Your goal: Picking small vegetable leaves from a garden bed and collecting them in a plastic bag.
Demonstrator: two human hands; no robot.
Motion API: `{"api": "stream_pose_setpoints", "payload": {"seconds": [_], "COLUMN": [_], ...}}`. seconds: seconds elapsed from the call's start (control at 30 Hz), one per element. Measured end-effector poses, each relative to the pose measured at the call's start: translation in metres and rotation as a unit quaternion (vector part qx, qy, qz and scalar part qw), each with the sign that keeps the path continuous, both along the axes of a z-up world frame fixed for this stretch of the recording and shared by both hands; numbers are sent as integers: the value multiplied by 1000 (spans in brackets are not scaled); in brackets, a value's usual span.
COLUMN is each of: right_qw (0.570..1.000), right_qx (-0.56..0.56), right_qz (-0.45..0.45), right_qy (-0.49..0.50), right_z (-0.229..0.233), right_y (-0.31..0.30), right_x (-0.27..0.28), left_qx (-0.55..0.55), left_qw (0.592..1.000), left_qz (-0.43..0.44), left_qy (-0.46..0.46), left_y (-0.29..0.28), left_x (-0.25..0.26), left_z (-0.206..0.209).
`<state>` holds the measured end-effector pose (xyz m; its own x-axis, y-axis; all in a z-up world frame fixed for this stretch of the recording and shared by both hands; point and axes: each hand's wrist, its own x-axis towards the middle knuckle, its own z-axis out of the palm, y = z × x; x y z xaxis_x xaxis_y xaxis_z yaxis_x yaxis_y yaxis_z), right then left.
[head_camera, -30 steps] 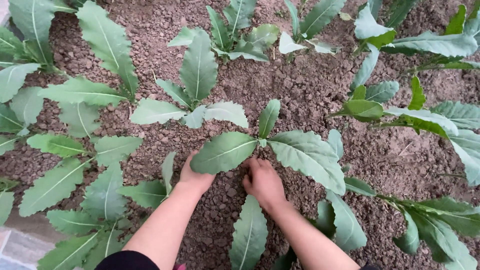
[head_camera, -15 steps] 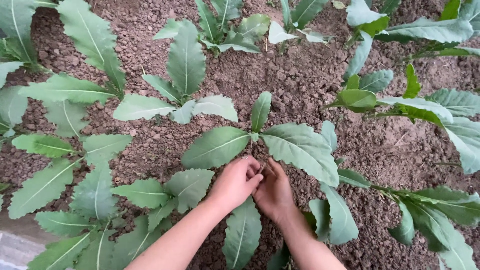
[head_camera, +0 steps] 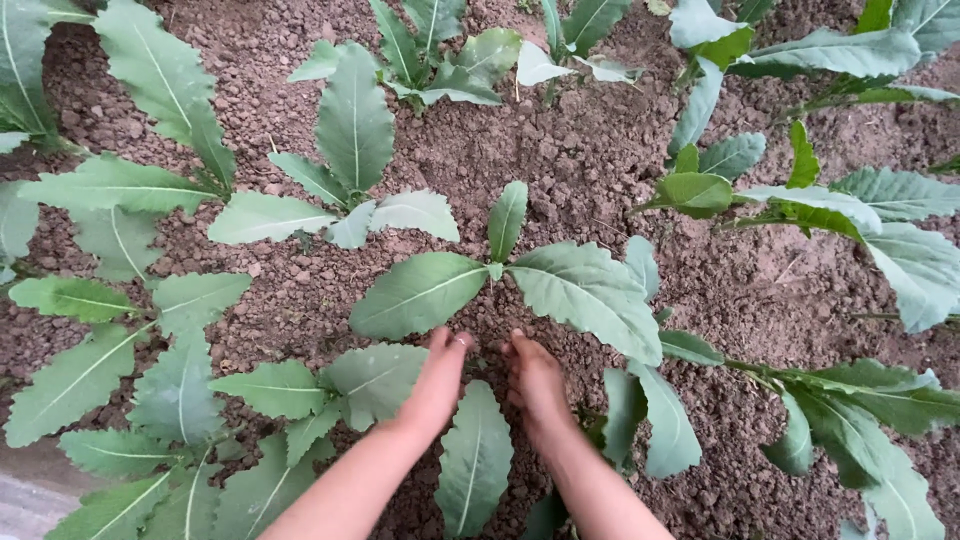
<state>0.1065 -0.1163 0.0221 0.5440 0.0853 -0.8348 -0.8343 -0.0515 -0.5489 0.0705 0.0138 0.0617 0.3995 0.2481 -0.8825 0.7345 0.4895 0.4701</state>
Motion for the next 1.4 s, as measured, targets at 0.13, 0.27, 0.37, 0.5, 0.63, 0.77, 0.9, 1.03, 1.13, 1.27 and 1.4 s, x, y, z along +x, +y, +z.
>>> {"api": "stream_pose_setpoints", "payload": {"seconds": [0.13, 0.27, 0.37, 0.5, 0.63, 0.77, 0.9, 1.03, 1.13, 1.27, 1.4], "right_qw": [1000, 999, 998, 999, 999, 993, 981, 951, 928, 908, 913], "right_qx": [-17, -31, -38, -23, 3, 61, 113, 251, 320, 373, 351], "right_qz": [-15, -32, -41, -31, -34, -101, -154, -143, -148, -162, -185], "right_qy": [-15, -14, -8, -1, -2, 14, 23, 107, 119, 103, 97], "right_z": [-6, -13, -17, -19, -12, -23, -15, 4, -3, -11, -12], "right_y": [-9, -15, -17, -16, -12, -14, -12, -4, -6, -18, -32], "right_x": [-8, -11, -13, -10, -6, -3, 0, 1, 1, 8, 17], "left_qx": [243, 141, 127, 112, 56, 283, 217, 240, 247, 235, 78], "left_qw": [873, 929, 938, 954, 988, 883, 905, 872, 871, 872, 828], "left_qz": [-420, -335, -311, -272, -142, -350, -364, -416, -410, -421, -555], "left_qy": [-43, 75, 84, 55, 25, -130, -43, -92, -110, -82, 7], "left_y": [-1, 1, 2, -1, -1, 7, 5, -8, -10, -7, -15], "left_x": [-8, 16, 15, 13, 11, -5, 16, 21, 19, 3, -25], "left_z": [-41, 12, -19, 15, -2, -65, 23, 41, 53, 70, 85]}}
